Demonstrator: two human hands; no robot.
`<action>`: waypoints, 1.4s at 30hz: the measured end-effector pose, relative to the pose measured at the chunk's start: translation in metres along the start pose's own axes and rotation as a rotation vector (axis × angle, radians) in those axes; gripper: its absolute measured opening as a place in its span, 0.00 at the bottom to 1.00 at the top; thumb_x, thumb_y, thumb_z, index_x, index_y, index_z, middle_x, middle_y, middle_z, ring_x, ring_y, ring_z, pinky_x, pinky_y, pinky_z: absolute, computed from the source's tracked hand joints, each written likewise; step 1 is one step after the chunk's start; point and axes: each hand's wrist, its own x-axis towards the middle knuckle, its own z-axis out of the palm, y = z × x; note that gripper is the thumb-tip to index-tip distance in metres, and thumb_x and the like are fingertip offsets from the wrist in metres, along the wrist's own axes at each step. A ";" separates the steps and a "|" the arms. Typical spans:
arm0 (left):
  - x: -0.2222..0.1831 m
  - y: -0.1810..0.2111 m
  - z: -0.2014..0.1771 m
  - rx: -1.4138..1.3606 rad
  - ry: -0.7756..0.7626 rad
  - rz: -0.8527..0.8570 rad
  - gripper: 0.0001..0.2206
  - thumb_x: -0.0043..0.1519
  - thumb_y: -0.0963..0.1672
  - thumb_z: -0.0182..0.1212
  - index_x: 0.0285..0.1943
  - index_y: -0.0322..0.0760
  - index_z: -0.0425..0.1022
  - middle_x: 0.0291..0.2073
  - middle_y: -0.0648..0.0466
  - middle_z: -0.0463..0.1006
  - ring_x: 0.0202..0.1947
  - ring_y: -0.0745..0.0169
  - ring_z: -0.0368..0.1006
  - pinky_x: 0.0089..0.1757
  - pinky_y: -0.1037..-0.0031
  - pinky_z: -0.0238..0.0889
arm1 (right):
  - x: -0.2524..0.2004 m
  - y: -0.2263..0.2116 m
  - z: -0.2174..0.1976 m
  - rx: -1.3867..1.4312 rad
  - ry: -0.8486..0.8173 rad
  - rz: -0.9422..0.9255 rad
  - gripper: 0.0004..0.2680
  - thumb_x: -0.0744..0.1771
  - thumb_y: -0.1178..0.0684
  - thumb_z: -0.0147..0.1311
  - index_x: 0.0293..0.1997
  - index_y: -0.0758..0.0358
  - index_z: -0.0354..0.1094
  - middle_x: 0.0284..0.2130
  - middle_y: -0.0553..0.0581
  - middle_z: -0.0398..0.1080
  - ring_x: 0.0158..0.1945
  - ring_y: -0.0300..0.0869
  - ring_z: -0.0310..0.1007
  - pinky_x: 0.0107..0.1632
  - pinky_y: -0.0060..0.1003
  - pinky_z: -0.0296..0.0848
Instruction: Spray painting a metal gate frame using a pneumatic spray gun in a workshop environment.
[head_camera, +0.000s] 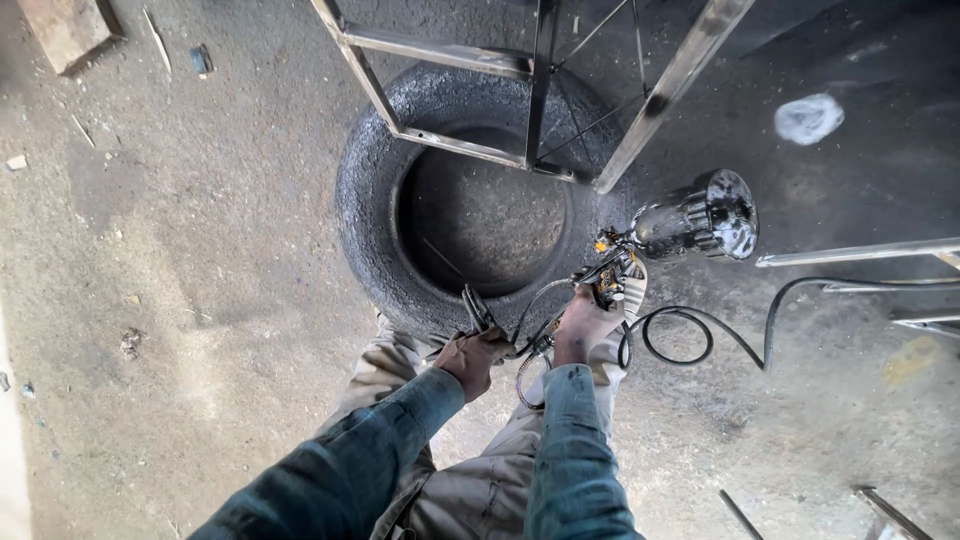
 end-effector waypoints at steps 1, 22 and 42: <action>-0.002 0.000 0.008 -0.006 -0.002 0.001 0.19 0.51 0.38 0.53 0.47 0.58 0.78 0.46 0.63 0.75 0.44 0.49 0.79 0.40 0.61 0.72 | -0.006 0.004 -0.002 -0.006 0.001 -0.001 0.14 0.57 0.65 0.61 0.45 0.67 0.71 0.37 0.58 0.75 0.42 0.43 0.77 0.50 0.36 0.71; 0.005 0.006 0.031 0.007 0.006 0.059 0.20 0.48 0.38 0.54 0.46 0.57 0.78 0.46 0.60 0.76 0.44 0.47 0.79 0.38 0.60 0.70 | -0.014 0.009 -0.013 -0.148 -0.067 -0.026 0.13 0.58 0.65 0.57 0.45 0.71 0.74 0.38 0.66 0.77 0.47 0.52 0.79 0.53 0.44 0.73; 0.015 0.032 0.001 -0.007 -0.008 0.049 0.16 0.55 0.39 0.55 0.47 0.57 0.77 0.46 0.61 0.76 0.44 0.47 0.79 0.41 0.61 0.70 | 0.002 -0.025 -0.062 -0.014 -0.027 -0.059 0.16 0.58 0.67 0.64 0.49 0.76 0.69 0.41 0.71 0.73 0.48 0.51 0.74 0.56 0.50 0.69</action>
